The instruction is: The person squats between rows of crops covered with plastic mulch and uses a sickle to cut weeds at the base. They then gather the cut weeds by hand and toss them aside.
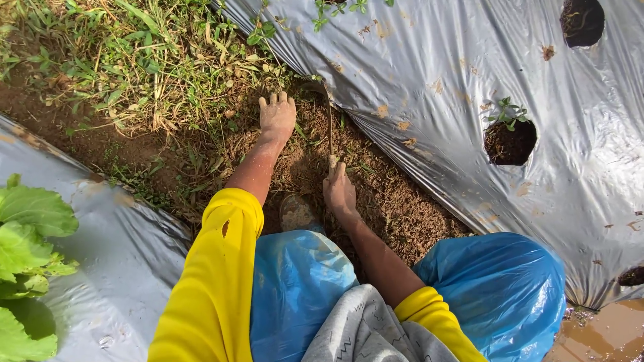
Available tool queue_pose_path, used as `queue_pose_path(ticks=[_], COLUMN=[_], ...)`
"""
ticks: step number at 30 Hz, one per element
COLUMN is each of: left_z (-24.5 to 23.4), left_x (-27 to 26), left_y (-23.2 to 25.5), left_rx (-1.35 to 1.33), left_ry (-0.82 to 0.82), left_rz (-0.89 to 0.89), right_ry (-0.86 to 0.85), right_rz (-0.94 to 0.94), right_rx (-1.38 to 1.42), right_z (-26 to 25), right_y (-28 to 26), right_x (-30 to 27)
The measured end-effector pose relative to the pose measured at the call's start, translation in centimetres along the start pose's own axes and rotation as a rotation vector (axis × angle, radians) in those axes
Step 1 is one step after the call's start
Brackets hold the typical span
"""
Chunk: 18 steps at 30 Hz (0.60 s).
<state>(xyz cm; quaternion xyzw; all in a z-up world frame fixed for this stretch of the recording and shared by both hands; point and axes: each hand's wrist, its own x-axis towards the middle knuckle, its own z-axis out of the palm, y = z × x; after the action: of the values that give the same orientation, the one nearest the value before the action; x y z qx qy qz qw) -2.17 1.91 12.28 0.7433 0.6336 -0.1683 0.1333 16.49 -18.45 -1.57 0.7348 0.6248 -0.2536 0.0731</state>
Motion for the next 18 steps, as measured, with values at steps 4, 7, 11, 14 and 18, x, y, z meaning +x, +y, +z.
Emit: queue_pose_path(ticks=[4,7,11,14,18], left_z=[-0.3,-0.5,0.5,0.7,1.1], left_x=[0.2,0.0,0.1,-0.3,0.0], left_y=[0.0,-0.1,0.0,0.0,0.2], left_rx=[-0.024,-0.047,-0.065,-0.080,-0.106], left_ry=[0.001,0.002,0.017,0.004,0.010], left_rz=[-0.008,-0.005,-0.002,-0.018,-0.031], right_ry=[-0.090,-0.141,-0.119,-0.124,-0.173], right_rz=[0.054,-0.010,0.044,0.082,-0.008], right_rx=[0.355,0.295,0.363,0.352,0.452], right_z=[-4.1,-4.7,-5.5,-4.7,-5.1], right_y=[-0.5,-0.6,-1.2,-1.8,-0.7], right_x=[-2.5,-3.6,-2.1,-1.4,-4.2])
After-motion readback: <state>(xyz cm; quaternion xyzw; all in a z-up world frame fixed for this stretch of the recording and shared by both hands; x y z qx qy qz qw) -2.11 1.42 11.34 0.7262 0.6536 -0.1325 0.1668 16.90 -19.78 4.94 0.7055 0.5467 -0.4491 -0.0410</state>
